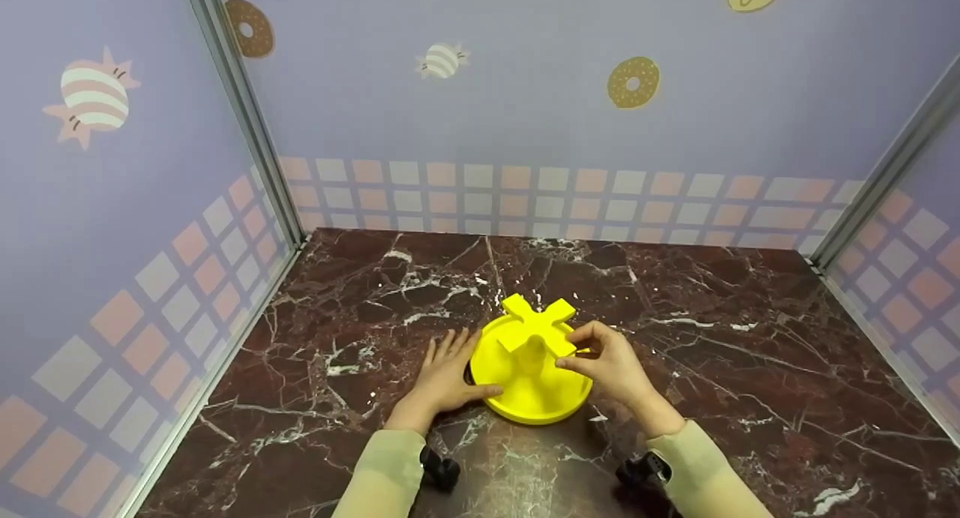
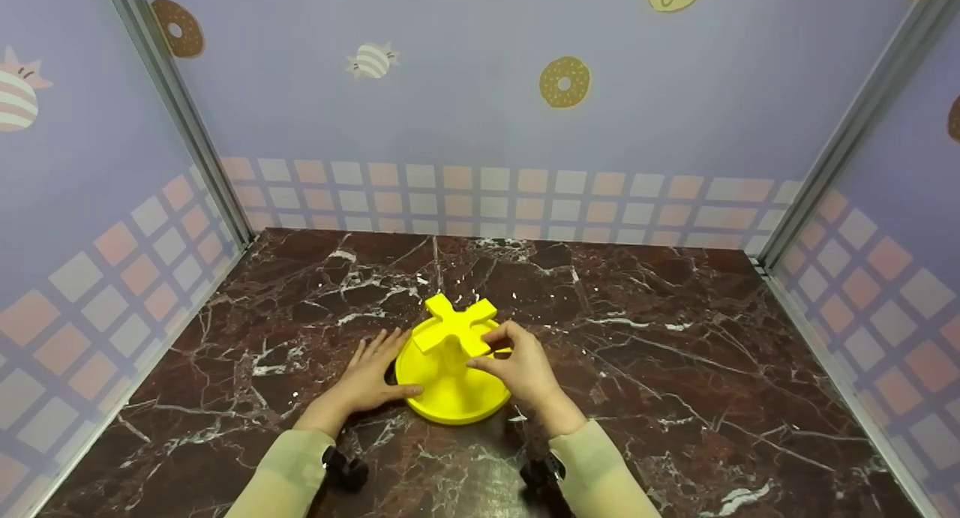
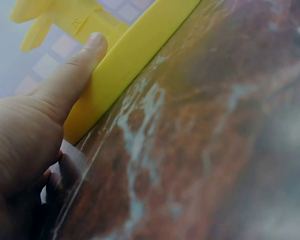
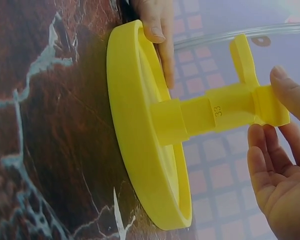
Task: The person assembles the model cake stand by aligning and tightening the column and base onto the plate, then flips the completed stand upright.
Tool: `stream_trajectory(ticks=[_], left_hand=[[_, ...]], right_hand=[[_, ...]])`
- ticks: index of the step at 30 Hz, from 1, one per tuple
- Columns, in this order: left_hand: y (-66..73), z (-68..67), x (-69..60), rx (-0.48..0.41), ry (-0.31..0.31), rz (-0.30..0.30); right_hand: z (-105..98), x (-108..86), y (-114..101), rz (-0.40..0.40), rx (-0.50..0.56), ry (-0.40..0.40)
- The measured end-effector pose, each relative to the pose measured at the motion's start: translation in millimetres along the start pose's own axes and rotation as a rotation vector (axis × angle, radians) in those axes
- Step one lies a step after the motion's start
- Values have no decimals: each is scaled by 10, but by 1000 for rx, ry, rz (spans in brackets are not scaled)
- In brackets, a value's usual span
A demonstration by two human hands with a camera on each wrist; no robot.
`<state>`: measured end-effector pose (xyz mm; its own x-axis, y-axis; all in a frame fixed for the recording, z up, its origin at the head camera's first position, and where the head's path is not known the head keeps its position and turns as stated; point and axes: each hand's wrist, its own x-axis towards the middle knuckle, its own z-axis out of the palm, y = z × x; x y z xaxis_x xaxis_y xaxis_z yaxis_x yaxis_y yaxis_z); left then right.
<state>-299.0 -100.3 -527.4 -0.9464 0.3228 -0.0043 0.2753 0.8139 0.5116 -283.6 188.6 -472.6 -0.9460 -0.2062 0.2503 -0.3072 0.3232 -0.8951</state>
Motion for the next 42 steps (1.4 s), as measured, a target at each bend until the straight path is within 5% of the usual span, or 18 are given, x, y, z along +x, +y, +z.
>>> stream_trajectory(ticks=[18,42], left_hand=[[47,-7,-30,-42,-15,-67],[8,-8,-37,-30,-6,-19]], right_hand=[[56,-20,-27,21,30,47],[79,-39,-56,27,36,45]])
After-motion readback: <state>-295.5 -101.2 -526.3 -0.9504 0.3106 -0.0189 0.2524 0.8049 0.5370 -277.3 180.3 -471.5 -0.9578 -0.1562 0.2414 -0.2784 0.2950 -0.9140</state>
